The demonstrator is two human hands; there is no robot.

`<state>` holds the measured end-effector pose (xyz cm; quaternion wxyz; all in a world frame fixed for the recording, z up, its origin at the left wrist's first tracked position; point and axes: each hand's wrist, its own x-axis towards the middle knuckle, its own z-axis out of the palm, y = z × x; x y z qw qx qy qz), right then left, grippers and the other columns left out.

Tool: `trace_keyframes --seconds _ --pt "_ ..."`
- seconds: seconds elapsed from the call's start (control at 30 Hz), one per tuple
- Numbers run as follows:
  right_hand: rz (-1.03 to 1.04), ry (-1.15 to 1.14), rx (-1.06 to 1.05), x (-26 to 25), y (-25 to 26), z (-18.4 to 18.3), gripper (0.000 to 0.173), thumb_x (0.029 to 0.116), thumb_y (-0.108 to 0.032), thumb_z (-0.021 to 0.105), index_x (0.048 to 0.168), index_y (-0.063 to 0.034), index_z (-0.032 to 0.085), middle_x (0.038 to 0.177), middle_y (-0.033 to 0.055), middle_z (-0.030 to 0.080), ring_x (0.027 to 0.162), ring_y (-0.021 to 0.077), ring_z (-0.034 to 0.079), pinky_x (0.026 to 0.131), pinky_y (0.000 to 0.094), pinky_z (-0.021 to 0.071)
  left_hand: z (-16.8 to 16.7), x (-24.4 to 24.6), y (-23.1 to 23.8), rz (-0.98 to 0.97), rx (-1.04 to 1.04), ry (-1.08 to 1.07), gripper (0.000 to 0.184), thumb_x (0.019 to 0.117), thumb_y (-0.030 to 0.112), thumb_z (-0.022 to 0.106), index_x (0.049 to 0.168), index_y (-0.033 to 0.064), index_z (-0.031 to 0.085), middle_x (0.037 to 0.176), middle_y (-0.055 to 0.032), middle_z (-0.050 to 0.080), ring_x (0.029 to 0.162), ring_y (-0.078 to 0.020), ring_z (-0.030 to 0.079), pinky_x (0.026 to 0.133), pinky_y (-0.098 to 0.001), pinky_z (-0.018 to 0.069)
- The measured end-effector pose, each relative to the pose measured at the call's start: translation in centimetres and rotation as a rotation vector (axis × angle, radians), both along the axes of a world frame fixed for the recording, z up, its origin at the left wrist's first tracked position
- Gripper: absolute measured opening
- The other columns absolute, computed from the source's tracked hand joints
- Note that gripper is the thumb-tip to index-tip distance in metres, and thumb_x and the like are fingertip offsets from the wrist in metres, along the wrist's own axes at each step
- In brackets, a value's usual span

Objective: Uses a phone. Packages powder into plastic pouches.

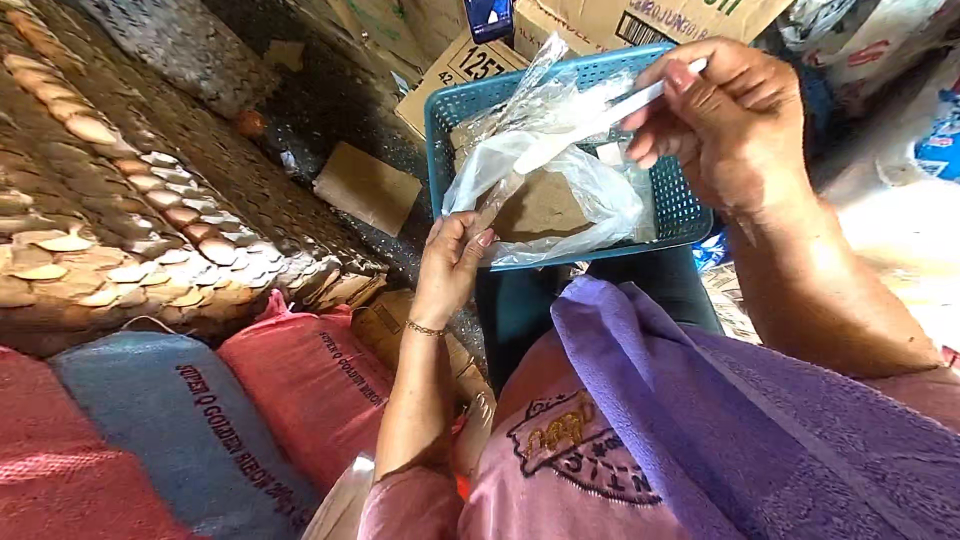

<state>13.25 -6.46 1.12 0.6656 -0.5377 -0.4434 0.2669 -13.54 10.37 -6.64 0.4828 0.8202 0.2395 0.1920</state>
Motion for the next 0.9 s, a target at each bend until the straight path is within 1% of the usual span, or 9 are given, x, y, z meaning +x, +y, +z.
trace_keyframes --seconds 0.07,0.2,0.27,0.37,0.47,0.57,0.63,0.73,0.9 --pt "-0.065 0.107 -0.048 0.3 0.0 -0.3 0.026 0.1100 -0.011 0.036 0.112 -0.0067 0.062 0.089 -0.0014 0.074 0.071 0.0101 0.072 0.064 0.0264 0.0626 0.5 -0.5 -0.1 -0.019 -0.126 -0.089 0.018 0.1039 0.012 0.055 0.120 0.0047 0.059 0.102 -0.0008 0.069 0.095 -0.0083 0.067 0.089 -0.0286 0.0568" --pt "-0.094 0.132 -0.222 0.8 -0.2 -1.8 0.025 0.1098 -0.015 0.038 0.111 -0.0088 0.063 0.089 -0.0030 0.074 0.069 0.0082 0.071 0.062 0.0253 0.0617 1.0 -2.3 0.1 -0.010 -0.255 -0.159 0.019 0.1066 0.013 0.050 0.124 0.0128 0.055 0.099 0.0044 0.066 0.085 -0.0032 0.064 0.078 -0.0200 0.0544" --pt "-0.098 0.028 -0.362 0.8 -0.3 -2.8 0.024 0.1086 -0.018 0.044 0.115 -0.0050 0.063 0.090 -0.0013 0.072 0.070 0.0089 0.071 0.064 0.0282 0.0627 0.7 -3.3 0.4 0.009 -0.283 -0.201 0.019 0.1082 0.021 0.048 0.125 0.0169 0.055 0.095 0.0063 0.062 0.077 -0.0017 0.059 0.071 -0.0166 0.0513" --pt "-0.134 -0.159 -0.526 0.7 -0.4 -3.7 0.028 0.1072 -0.023 0.049 0.117 -0.0025 0.064 0.087 0.0013 0.072 0.068 0.0078 0.070 0.066 0.0282 0.0623 0.1 -4.2 1.0 0.044 -0.289 -0.284 0.025 0.1074 0.045 0.046 0.120 0.0267 0.056 0.084 0.0127 0.057 0.068 0.0015 0.052 0.062 -0.0147 0.0452" --pt "-0.161 -0.271 -0.602 0.4 -0.1 -4.3 0.031 0.1075 -0.025 0.048 0.116 -0.0020 0.066 0.087 0.0043 0.072 0.069 0.0094 0.071 0.069 0.0308 0.0622 0.0 -4.5 2.0 0.117 -0.223 -0.343 0.027 0.1053 0.054 0.044 0.116 0.0332 0.058 0.085 0.0179 0.059 0.071 0.0035 0.055 0.066 -0.0157 0.0485" --pt "-0.124 -0.240 -0.645 -0.5 0.7 -5.8 0.032 0.1085 -0.025 0.047 0.116 -0.0003 0.066 0.089 0.0081 0.073 0.071 0.0139 0.072 0.070 0.0360 0.0628 0.5 -4.0 2.4 0.139 -0.119 -0.326 0.023 0.1080 0.046 0.044 0.115 0.0279 0.058 0.083 0.0166 0.058 0.069 0.0038 0.054 0.064 -0.0145 0.0476" --pt "-0.082 -0.165 -0.655 -1.3 1.3 -7.0 0.029 0.1086 -0.023 0.048 0.113 -0.0015 0.067 0.087 0.0065 0.073 0.070 0.0134 0.072 0.068 0.0345 0.0631 0.8 -3.3 2.9 0.115 -0.007 -0.260 0.022 0.1100 0.034 0.043 0.114 0.0169 0.056 0.082 0.0118 0.056 0.068 0.0024 0.053 0.063 -0.0162 0.0467" --pt "-0.058 -0.061 -0.665 -1.6 1.7 -8.1 0.027 0.1090 -0.022 0.048 0.111 -0.0025 0.067 0.085 0.0048 0.074 0.068 0.0120 0.072 0.066 0.0315 0.0625 0.9 -1.7 3.4 0.060 0.146 -0.154 0.027 0.1067 0.023 0.047 0.112 -0.0005 0.059 0.088 0.0027 0.059 0.073 0.0009 0.055 0.068 -0.0204 0.0503" --pt "-0.106 0.054 -0.607 -0.1 0.7 -6.8 0.027 0.1092 -0.021 0.046 0.113 -0.0018 0.065 0.085 0.0027 0.073 0.066 0.0109 0.071 0.065 0.0300 0.0623 0.3 0.2 3.4 -0.056 0.243 0.003 0.033 0.1054 0.032 0.052 0.112 0.0022 0.064 0.092 -0.0029 0.065 0.077 -0.0046 0.059 0.074 -0.0267 0.0523"
